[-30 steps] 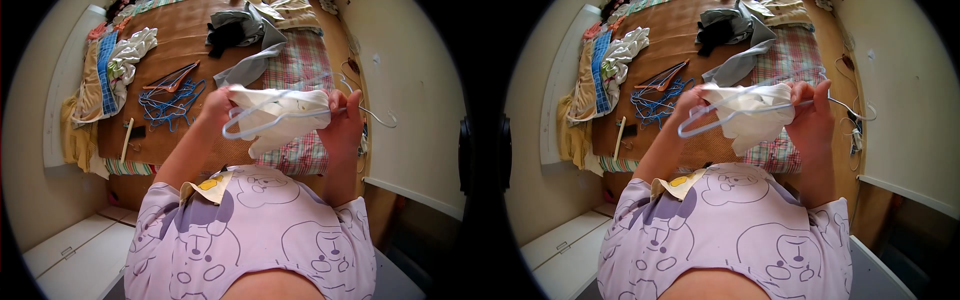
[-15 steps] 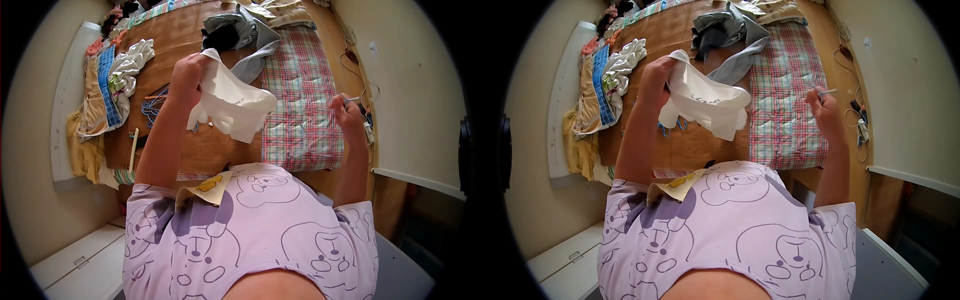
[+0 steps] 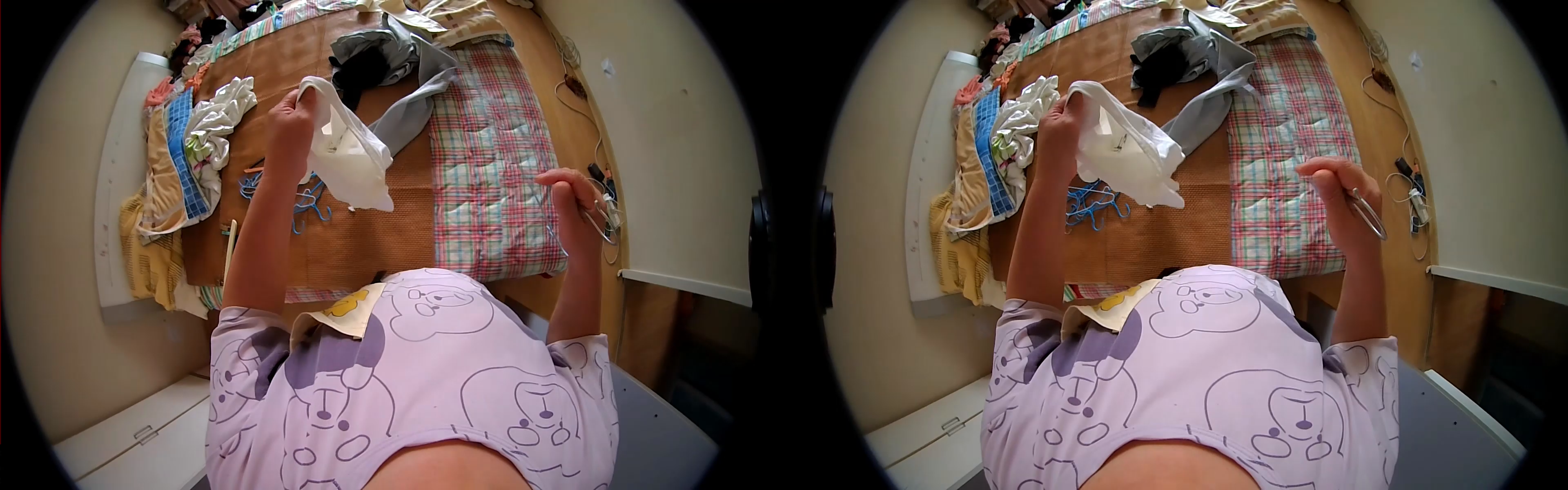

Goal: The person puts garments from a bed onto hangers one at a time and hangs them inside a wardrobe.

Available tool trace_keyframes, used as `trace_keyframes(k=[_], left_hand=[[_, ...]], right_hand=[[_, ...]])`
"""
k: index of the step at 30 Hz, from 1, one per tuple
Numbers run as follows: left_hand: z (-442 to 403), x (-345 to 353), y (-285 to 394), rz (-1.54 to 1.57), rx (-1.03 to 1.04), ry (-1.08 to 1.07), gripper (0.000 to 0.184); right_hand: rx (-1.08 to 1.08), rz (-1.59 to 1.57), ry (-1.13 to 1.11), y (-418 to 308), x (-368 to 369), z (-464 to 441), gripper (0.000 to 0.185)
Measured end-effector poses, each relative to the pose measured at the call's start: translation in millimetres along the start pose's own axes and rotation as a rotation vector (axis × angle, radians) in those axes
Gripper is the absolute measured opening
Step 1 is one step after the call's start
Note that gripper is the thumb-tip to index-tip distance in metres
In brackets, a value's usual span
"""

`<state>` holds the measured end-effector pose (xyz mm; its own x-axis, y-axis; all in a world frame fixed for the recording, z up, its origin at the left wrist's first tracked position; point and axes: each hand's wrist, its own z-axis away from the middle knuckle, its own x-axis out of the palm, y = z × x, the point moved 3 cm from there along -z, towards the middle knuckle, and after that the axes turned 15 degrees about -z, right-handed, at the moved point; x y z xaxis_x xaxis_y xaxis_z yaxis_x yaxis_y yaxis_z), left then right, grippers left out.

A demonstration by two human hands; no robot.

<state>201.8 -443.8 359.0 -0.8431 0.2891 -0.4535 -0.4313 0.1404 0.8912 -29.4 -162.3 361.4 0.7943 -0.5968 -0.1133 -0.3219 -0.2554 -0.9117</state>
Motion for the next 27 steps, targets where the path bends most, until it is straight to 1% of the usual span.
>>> trace_keyframes(k=[2,3,5,9,10,11,12,13,14,15,16,17,19,21,23,25,27], left_hand=[[-1.6,-2.2,1.2,0.03,-0.006,-0.021,0.029],[-1.9,-2.8,2.7,0.026,-0.004,-0.023,0.029],[-1.7,-3.0,5.4,0.015,-0.002,-0.047,0.029],[-3.9,2.2,4.8,-0.058,0.036,-0.057,0.03],[-1.7,6.0,7.0,-0.071,0.065,-0.061,0.029],[0.7,9.9,9.4,-0.084,0.094,-0.065,0.027],[3.5,13.2,10.4,-0.085,0.093,-0.066,0.027],[7.4,16.6,14.0,-0.249,0.189,-0.034,0.025],[12.0,20.6,18.1,-0.412,0.286,-0.003,0.023],[18.1,25.2,21.2,-0.413,0.284,-0.005,0.023],[26.2,29.2,29.1,-0.534,0.401,0.059,0.021],[31.7,33.2,35.2,-0.653,0.52,0.124,0.02],[28.4,35.5,33.0,-0.647,0.531,0.143,0.018],[17.7,31.2,26.2,-0.582,0.5,0.235,0.016],[16.0,28.1,28.3,-0.589,0.503,0.252,0.015],[18.3,30.2,29.3,-0.594,0.502,0.275,0.015],[30.1,48.5,32.4,-0.505,0.584,0.229,0.013]], right_hand=[[0.062,-0.101,-0.124,-14.9,8.5,1.9,0.015],[0.062,-0.104,-0.12,-22.6,10.3,0.8,0.015],[-0.002,-0.114,-0.28,-36.3,20.0,0.7,0.015],[0.071,-0.207,-0.307,-35.2,40.4,0.3,0.016],[0.149,-0.3,-0.313,-30.8,44.3,0.2,0.016],[0.15,-0.301,-0.312,-26.2,50.1,-0.4,0.016],[0.099,-0.312,-0.277,-22.0,56.4,-1.2,0.016],[0.049,-0.323,-0.243,-19.7,60.9,-2.4,0.016],[0.051,-0.324,-0.243,-18.7,64.9,-4.2,0.016],[0.115,-0.307,-0.242,-16.0,68.8,-5.5,0.015],[0.179,-0.29,-0.24,-14.4,72.7,-6.1,0.015],[0.181,-0.289,-0.24,-16.3,76.3,-6.7,0.015],[0.178,-0.212,-0.189,-22.2,79.4,-9.0,0.014],[0.202,-0.166,-0.181,-24.8,70.9,-10.1,0.014],[0.224,-0.117,-0.176,-20.9,64.5,-10.0,0.014],[0.081,-0.099,-0.093,-15.5,61.2,-9.2,0.014],[0.122,-0.116,-0.135,-11.8,69.4,-11.7,0.014]])
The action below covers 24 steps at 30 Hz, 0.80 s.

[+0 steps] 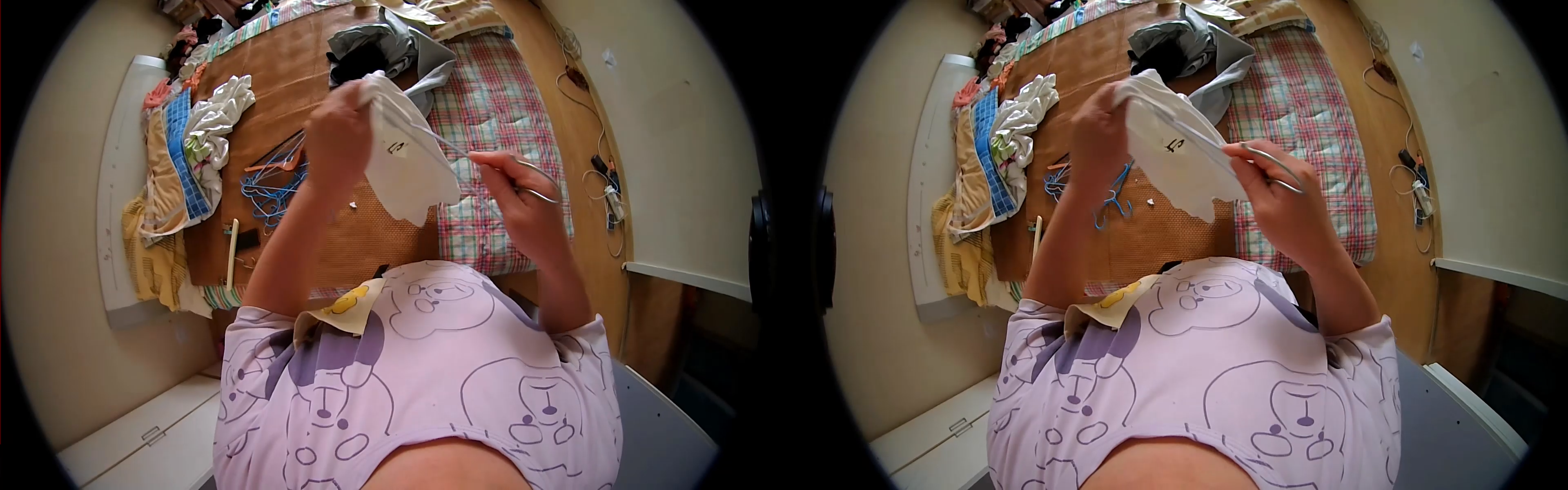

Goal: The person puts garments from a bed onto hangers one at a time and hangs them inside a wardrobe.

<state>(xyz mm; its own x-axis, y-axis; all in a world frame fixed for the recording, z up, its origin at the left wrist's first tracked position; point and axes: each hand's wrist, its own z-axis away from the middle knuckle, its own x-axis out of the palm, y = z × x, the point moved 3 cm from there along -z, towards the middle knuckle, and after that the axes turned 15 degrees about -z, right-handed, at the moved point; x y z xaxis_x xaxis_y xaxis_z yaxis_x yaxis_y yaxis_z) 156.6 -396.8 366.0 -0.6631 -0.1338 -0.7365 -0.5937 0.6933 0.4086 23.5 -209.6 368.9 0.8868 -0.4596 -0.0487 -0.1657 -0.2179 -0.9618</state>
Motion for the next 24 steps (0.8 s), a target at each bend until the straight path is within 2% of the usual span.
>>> trace_keyframes(k=[2,4,6,8,11,13,16,18,22,24], left_hand=[[15.6,1.8,31.4,-0.18,0.136,-0.088,0.016],[33.2,8.7,54.1,-0.064,0.28,-0.004,0.02],[42.1,6.5,60.3,-0.052,0.299,0.016,0.025],[43.4,3.5,62.3,-0.039,0.318,0.034,0.031],[34.7,-9.1,56.5,-0.229,0.359,0.062,0.03],[21.3,-14.5,49.5,-0.36,0.389,0.172,0.03],[15.5,-19.9,47.2,-0.365,0.355,0.223,0.029],[14.9,-21.0,43.2,-0.352,0.34,0.247,0.028],[31.8,-18.6,58.0,-0.297,0.458,0.28,0.029],[47.7,-15.4,74.9,-0.239,0.518,0.171,0.029]], right_hand=[[0.033,-0.019,-0.036,4.9,10.6,-6.3,0.013],[-0.068,0.031,0.039,9.7,20.7,-11.6,0.011],[-0.092,-0.044,0.083,17.0,21.8,-14.8,0.008],[-0.174,0.068,0.099,18.6,18.9,-14.0,0.006],[-0.171,0.048,0.178,3.6,12.3,-4.0,0.005],[-0.195,0.059,0.188,-0.6,4.4,1.3,0.006],[-0.191,0.044,0.214,5.5,0.1,5.8,0.005],[-0.064,-0.017,0.184,18.4,2.3,8.8,0.004],[-0.162,-0.191,0.261,27.7,11.1,11.6,0.006],[-0.217,-0.158,0.232,16.4,17.4,7.4,0.007]])
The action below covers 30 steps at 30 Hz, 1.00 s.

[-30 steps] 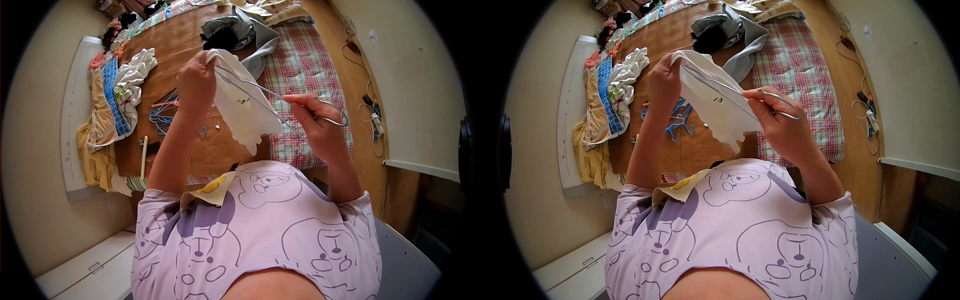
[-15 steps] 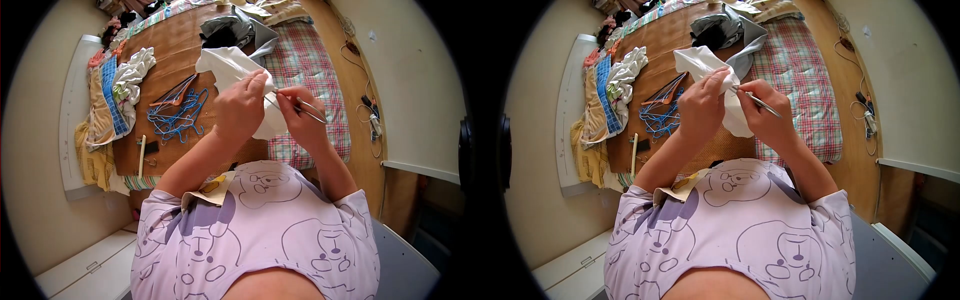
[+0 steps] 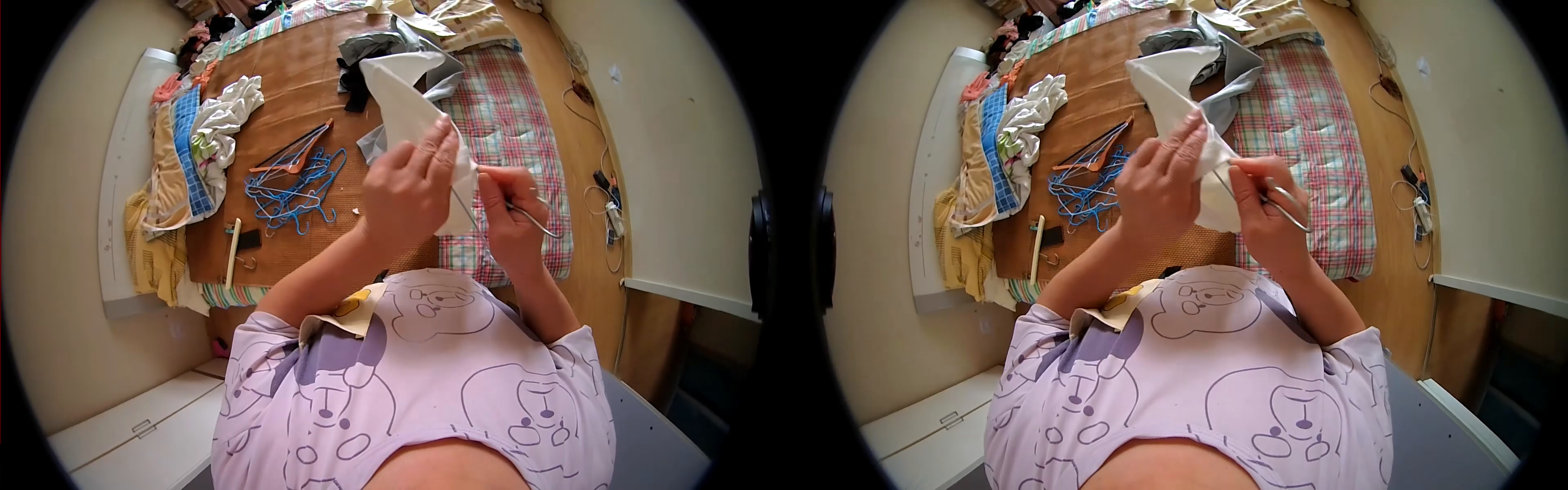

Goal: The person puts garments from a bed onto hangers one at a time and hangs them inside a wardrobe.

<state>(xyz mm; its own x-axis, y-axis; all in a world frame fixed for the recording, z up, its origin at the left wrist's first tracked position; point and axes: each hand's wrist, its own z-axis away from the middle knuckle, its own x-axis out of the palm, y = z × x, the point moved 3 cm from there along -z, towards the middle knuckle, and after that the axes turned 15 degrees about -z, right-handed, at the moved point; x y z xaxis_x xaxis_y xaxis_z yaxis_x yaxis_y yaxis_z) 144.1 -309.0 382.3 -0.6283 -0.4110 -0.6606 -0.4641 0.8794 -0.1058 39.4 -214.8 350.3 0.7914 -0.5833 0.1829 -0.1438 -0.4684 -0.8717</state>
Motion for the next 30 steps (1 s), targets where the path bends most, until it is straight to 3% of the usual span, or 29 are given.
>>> trace_keyframes(k=[2,4,8,10,14,16,18,19,22,24,27,28,30], left_hand=[[1.6,1.3,3.7,0.023,0.02,0.05,0.033],[4.9,-2.1,7.1,0.055,-0.016,-0.093,0.039],[14.0,-7.6,12.4,0.001,0.037,-0.069,0.032],[9.2,-9.1,7.9,-0.014,0.028,-0.107,0.027],[-4.1,-14.2,-1.4,-0.062,-0.011,-0.02,0.027],[-3.3,-18.2,8.9,0.042,0.012,-0.06,0.026],[-0.3,-13.2,12.6,0.084,-0.014,0.043,0.021],[0.2,-11.2,10.4,0.126,-0.014,0.023,0.02],[-1.7,-12.1,-0.1,0.194,0.003,-0.05,0.017],[-3.0,-10.9,-4.3,0.27,0.037,-0.305,0.026],[-10.0,-17.1,-8.4,0.31,-0.006,-0.44,0.032],[-9.9,-16.5,-10.6,0.309,-0.006,-0.437,0.032],[-8.6,-11.0,-21.6,0.381,-0.154,-0.401,0.036]], right_hand=[[0.038,0.039,-0.066,4.1,1.1,-4.7,0.007],[0.076,0.078,-0.134,8.6,-0.7,-6.4,0.007],[0.041,0.216,-0.187,0.0,0.5,-16.2,0.009],[-0.047,0.287,-0.333,-4.0,0.8,-15.3,0.01],[-0.034,0.272,-0.286,-21.4,-1.1,-19.6,0.013],[-0.015,0.277,-0.265,-15.5,-0.8,-21.0,0.015],[-0.012,0.214,-0.284,-4.2,-0.2,-20.1,0.017],[0.068,0.209,-0.278,5.7,-3.2,-17.8,0.021],[0.025,0.134,-0.202,10.6,-9.6,-16.6,0.022],[-0.022,0.136,-0.224,9.1,-11.4,-20.7,0.024],[-0.298,0.521,-0.276,-7.5,-9.1,-32.7,0.027],[-0.301,0.522,-0.278,-12.7,-4.4,-37.1,0.027],[-0.633,0.821,-0.037,-29.9,6.0,-39.3,0.03]])
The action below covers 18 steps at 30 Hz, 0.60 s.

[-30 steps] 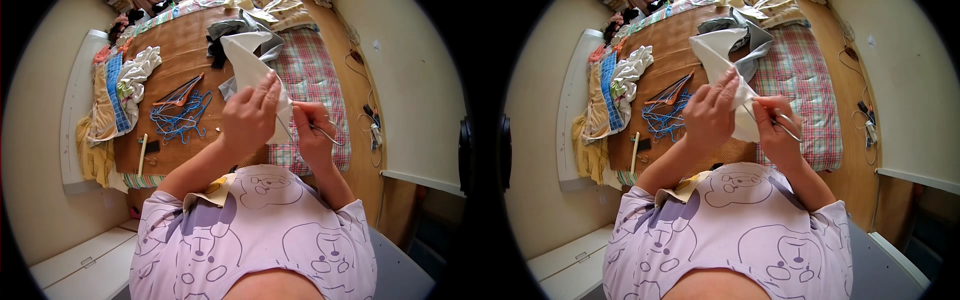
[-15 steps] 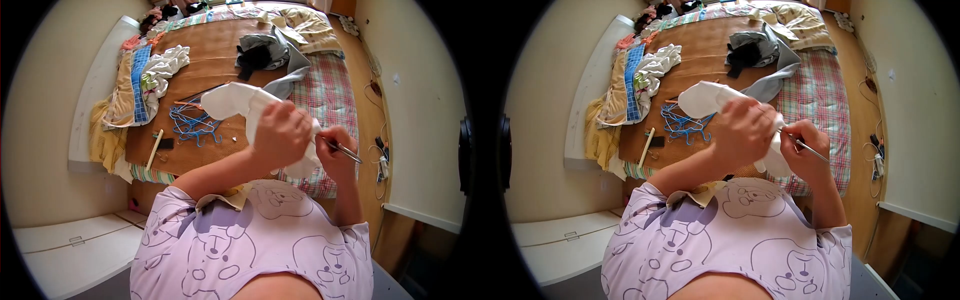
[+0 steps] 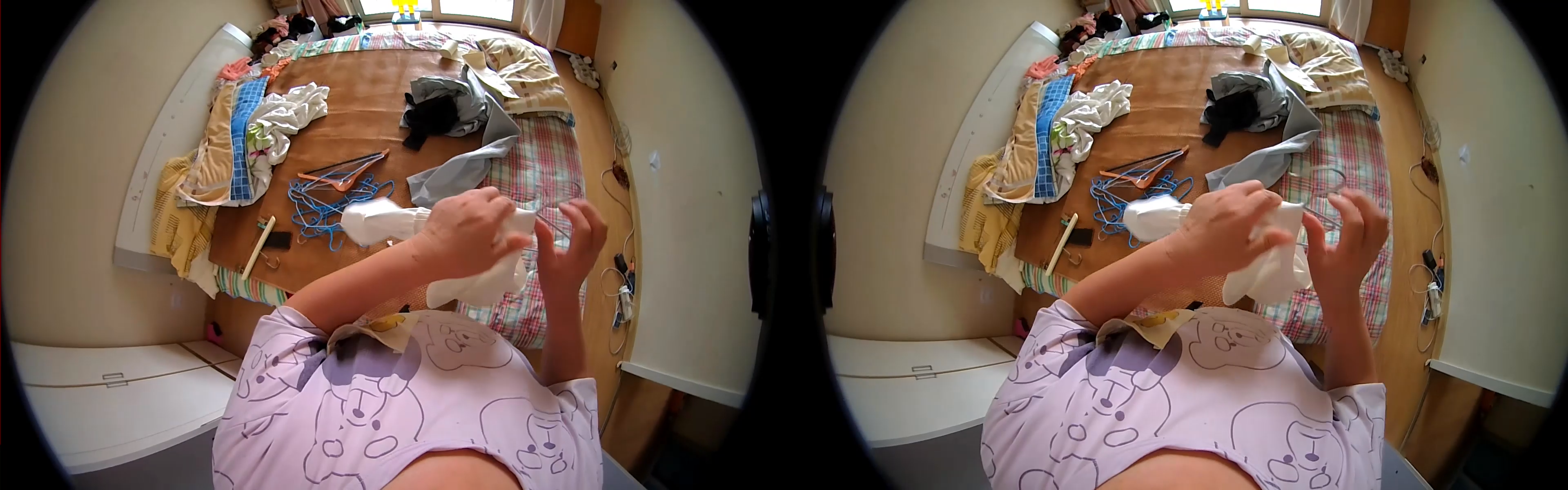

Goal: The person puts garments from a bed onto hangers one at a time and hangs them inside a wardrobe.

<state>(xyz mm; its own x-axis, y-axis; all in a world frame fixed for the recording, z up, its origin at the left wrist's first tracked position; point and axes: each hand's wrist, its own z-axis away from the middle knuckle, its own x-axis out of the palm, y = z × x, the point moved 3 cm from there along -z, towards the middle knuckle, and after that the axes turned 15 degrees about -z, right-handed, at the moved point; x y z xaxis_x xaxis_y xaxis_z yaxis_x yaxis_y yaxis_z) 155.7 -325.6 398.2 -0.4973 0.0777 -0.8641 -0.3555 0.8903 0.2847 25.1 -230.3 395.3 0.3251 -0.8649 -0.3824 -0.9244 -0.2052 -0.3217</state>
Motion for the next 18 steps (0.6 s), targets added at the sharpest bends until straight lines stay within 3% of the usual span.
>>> trace_keyframes(k=[2,4,8,10,12,14,15,16,18], left_hand=[[-1.4,0.8,-12.2,0.001,-0.043,0.007,0.028],[0.3,-3.3,-21.6,-0.027,-0.125,0.094,0.021],[-1.3,-21.3,-20.2,-0.016,-0.135,0.126,0.018],[-1.6,-28.1,-22.6,0.002,-0.123,0.196,0.019],[-0.8,-35.7,-24.4,0.023,-0.114,0.262,0.019],[-0.3,-39.5,-23.1,0.014,-0.105,0.191,0.023],[0.9,-39.3,-20.5,0.018,-0.104,0.186,0.023],[2.0,-37.9,-15.5,0.007,-0.056,0.163,0.025],[3.0,-37.6,-9.9,-0.004,-0.004,0.142,0.027]], right_hand=[[-0.025,-0.09,0.029,4.1,-0.6,35.2,0.034],[0.077,-0.571,-0.108,-1.4,1.7,63.8,0.037],[0.292,-0.507,-0.326,-1.9,30.4,87.6,0.041],[0.388,-0.58,-0.677,17.3,43.5,116.2,0.048],[0.507,-0.589,-0.616,18.7,42.6,117.5,0.051],[0.412,-0.505,-0.219,18.6,31.8,100.0,0.049],[0.392,-0.525,-0.168,16.4,31.6,89.4,0.047],[0.396,-0.522,-0.167,19.5,32.9,88.1,0.047],[0.356,-0.656,-0.415,21.2,42.7,87.9,0.043]])
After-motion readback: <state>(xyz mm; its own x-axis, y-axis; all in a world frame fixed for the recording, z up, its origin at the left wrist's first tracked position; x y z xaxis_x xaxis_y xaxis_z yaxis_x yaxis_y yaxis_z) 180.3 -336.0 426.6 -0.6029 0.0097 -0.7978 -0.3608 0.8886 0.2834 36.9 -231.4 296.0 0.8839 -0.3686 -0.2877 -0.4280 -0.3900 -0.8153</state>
